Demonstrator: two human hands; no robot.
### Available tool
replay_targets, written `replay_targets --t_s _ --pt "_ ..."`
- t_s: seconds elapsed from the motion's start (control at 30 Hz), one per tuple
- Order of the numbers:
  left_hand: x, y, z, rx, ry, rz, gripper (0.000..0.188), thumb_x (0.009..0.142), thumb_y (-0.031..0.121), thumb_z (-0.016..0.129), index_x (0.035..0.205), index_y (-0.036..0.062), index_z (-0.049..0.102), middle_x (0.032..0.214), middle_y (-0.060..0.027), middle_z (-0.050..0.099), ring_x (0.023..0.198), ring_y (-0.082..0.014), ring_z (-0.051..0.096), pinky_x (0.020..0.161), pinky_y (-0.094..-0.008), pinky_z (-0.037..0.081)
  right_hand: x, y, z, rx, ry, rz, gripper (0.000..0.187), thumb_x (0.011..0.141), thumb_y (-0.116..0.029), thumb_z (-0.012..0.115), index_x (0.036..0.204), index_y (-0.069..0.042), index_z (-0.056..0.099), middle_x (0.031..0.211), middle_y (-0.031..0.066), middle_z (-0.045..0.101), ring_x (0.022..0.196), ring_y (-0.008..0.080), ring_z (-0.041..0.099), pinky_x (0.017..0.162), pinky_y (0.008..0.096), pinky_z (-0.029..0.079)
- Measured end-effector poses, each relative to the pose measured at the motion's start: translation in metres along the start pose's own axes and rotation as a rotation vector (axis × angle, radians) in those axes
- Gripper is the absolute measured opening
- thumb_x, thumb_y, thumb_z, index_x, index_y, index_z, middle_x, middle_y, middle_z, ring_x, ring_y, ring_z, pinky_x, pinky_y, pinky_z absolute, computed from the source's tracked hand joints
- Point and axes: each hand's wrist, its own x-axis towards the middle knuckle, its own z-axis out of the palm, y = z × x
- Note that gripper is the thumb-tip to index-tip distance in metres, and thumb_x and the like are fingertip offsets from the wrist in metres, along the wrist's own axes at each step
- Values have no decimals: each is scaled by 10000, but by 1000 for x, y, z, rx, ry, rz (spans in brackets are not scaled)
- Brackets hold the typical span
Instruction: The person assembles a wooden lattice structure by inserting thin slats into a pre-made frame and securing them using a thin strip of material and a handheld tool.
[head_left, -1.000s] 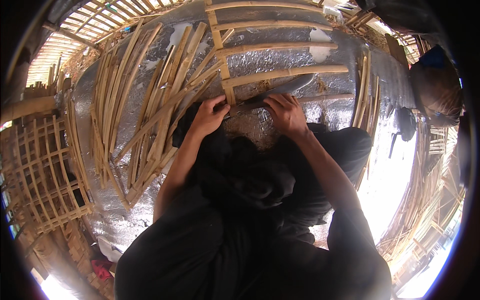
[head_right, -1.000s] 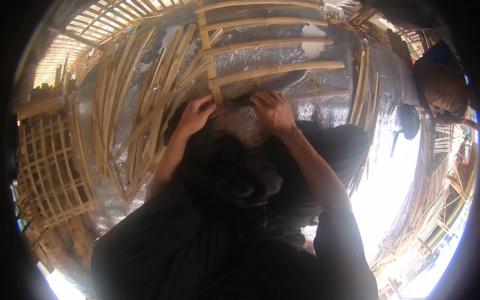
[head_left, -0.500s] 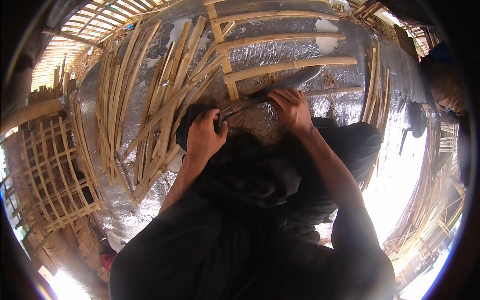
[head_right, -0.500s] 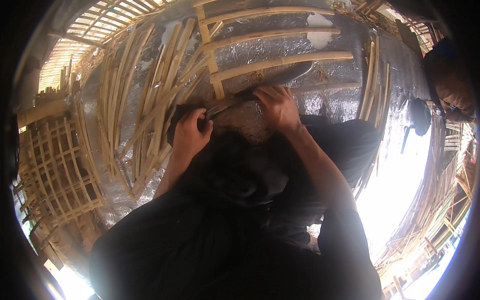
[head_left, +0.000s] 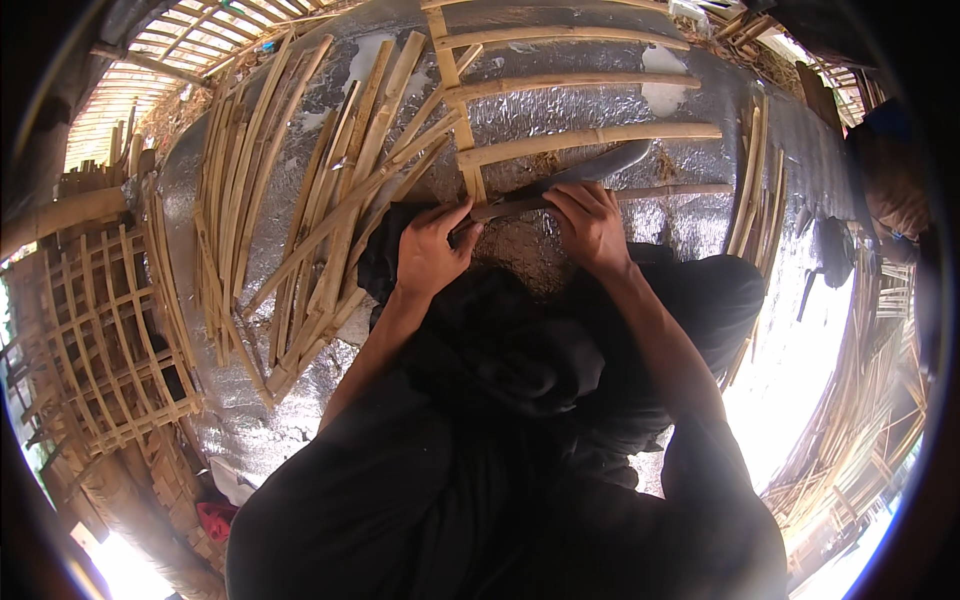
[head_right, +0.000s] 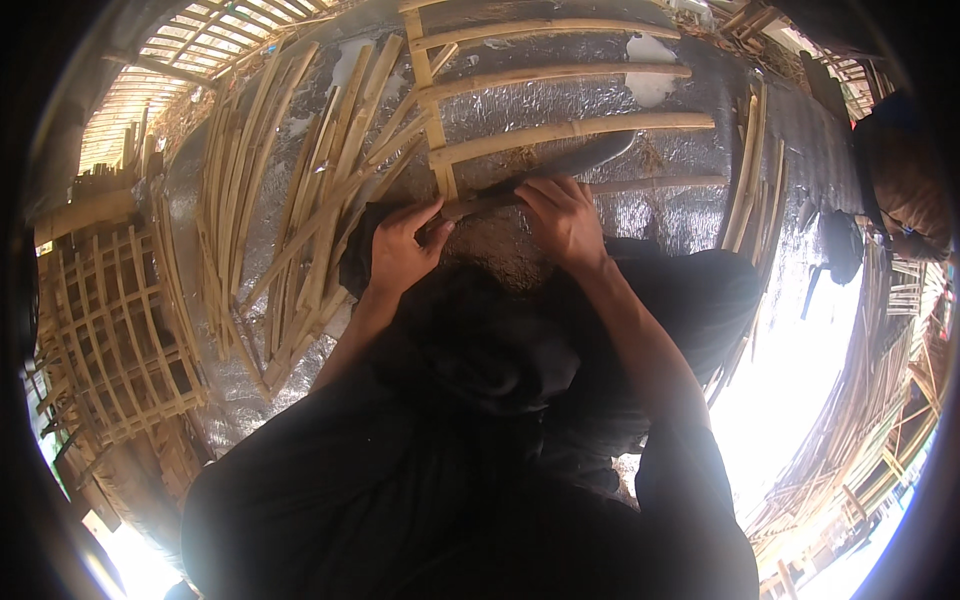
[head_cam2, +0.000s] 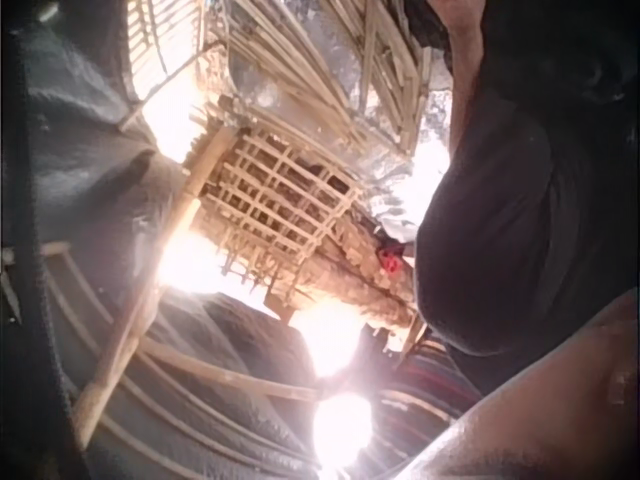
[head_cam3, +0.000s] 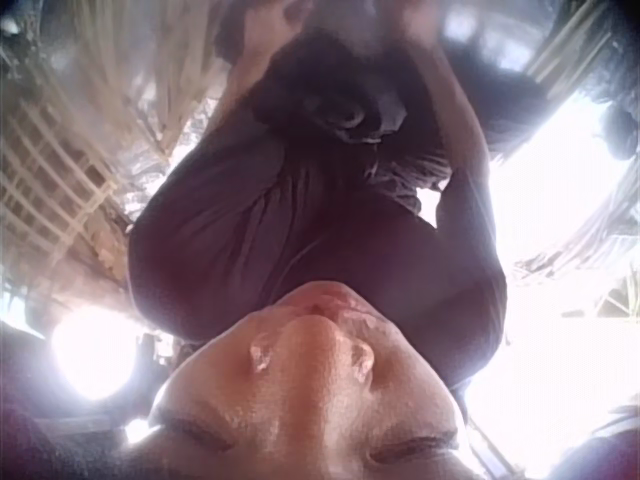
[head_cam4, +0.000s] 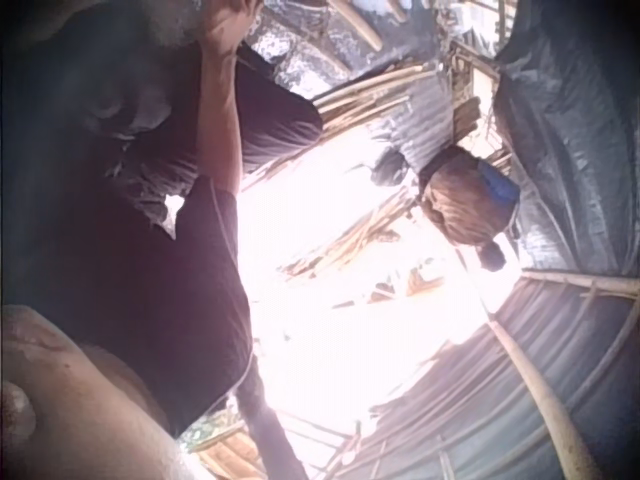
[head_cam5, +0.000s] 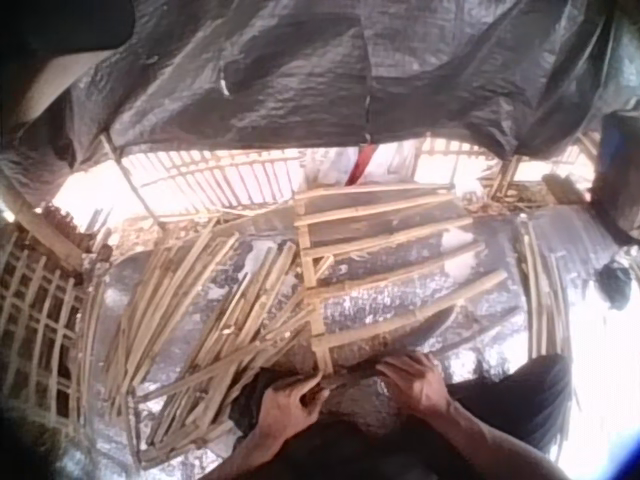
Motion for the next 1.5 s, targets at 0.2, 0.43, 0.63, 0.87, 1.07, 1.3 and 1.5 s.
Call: replay_targets --t_s 0.2,0.43,0.63,0.87,1.07,1.3,1.5 --pt "-2 -2 0 -10 -18 -22 344 807 121 813 1126 50 706 964 -169 735 860 -349 719 721 -397 584 -1 1 3 8 6 6 221 823 -90 769 1042 -79 746 1070 56 718 1010 274 657 829 412 501" --pt "1 1 -4 -59 -16 -4 282 823 91 781 1088 52 693 965 -143 728 843 -325 723 727 -381 585 -2 1 3 12 4 21 237 820 -100 776 1055 -88 747 1069 53 717 1014 268 656 834 410 499" --pt "2 2 -3 -52 -8 15 272 824 74 771 1085 61 694 967 -135 731 854 -325 724 740 -377 588 -2 2 3 8 8 26 219 821 -101 775 1038 -85 752 1070 52 719 1014 265 657 830 410 503" --pt "2 2 -1 -59 31 10 259 795 65 793 1035 75 695 947 -121 738 831 -319 725 717 -374 589 3 -1 1 34 -4 19 234 837 -55 748 1070 -59 735 1069 86 716 1020 296 657 895 429 519" --pt "1 -4 5 -69 107 51 248 767 60 809 986 81 696 896 -100 737 789 -314 719 670 -374 583 7 -15 -10 173 74 135 315 889 -11 648 1203 -34 657 1053 160 694 997 343 660 863 459 527" --pt "-1 -2 3 -58 103 -13 194 766 84 805 932 76 706 867 -101 726 762 -317 708 650 -381 574 13 -36 7 699 -80 539 251 978 -57 631 1221 -8 671 1012 166 696 817 267 704 706 358 559" --pt "2 3 -1 -19 78 -36 161 778 113 795 919 88 721 865 -97 719 770 -318 701 653 -390 569 29 -54 28 534 -45 182 268 914 -31 722 1177 12 700 901 139 696 695 232 655 659 350 531"
